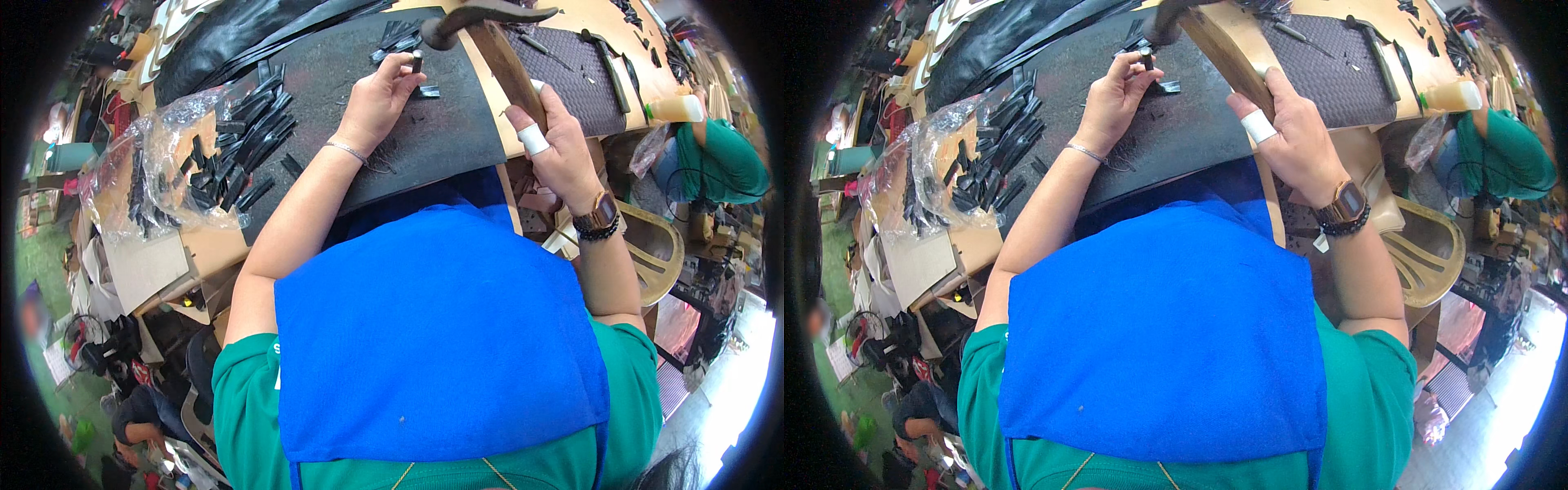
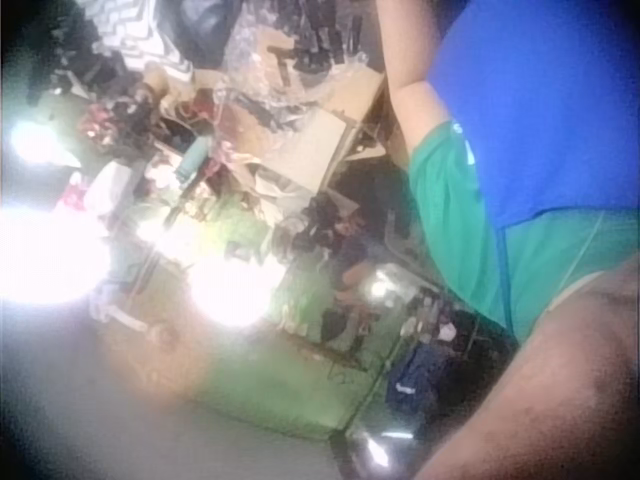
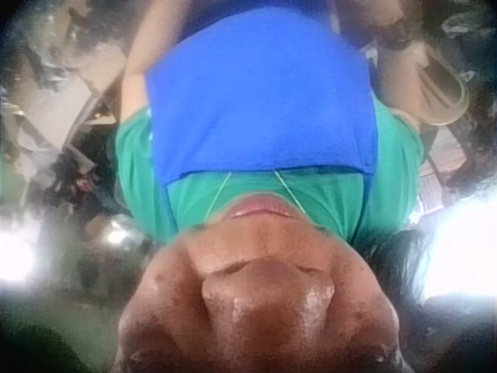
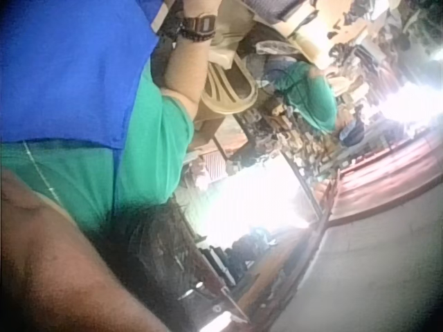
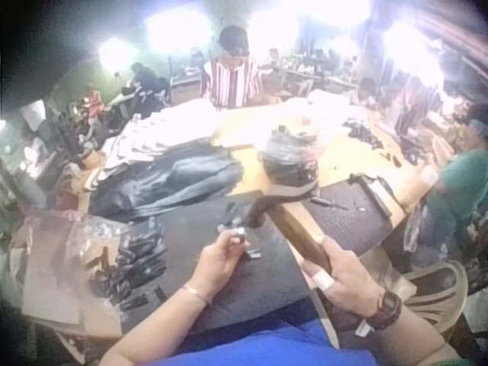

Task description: The person uses a hammer and a curved blade to cut small strips of black material on a workbench. They repeatedly pick up pieces, position them, and strike them with the hammer to separate them into smaller segments.

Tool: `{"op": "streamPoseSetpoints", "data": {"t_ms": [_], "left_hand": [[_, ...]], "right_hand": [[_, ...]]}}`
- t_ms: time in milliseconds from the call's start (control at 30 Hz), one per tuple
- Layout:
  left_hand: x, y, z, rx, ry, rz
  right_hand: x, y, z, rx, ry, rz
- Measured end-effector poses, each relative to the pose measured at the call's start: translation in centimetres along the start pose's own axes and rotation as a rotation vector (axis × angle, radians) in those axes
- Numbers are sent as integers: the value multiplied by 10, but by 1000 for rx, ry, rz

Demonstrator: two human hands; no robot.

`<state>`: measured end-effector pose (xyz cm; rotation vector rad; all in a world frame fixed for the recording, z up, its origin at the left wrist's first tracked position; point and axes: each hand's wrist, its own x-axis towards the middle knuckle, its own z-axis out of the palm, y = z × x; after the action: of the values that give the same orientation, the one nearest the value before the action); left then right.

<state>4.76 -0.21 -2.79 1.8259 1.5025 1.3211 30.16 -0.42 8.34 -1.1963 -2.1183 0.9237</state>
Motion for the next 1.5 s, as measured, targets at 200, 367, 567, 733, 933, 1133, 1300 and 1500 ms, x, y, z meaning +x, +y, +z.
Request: {"op": "streamPoseSetpoints", "data": {"t_ms": [200,367,567,733,933,1133,1300,1500], "left_hand": [[1,0,1,32,11,25],[1,-4,6,-16,70,54],[-4,0,2,-41,41,20],[-5,2,2,14,81,66],[-3,2,1,-4,50,49],[3,-2,-1,-166,38,-95],[12,-2,-22,-820,284,-417],[20,24,-104,-694,254,-272]], "right_hand": [[13,-22,-15,-135,-156,-49],[24,-34,-34,20,-64,-140],[33,-25,-15,303,135,-534],[25,-42,-31,8,-115,-124],[21,-19,-11,-92,-286,88],[-10,15,13,-262,-203,37],[-12,30,30,-369,-217,66],[11,43,41,-296,-109,55]]}}
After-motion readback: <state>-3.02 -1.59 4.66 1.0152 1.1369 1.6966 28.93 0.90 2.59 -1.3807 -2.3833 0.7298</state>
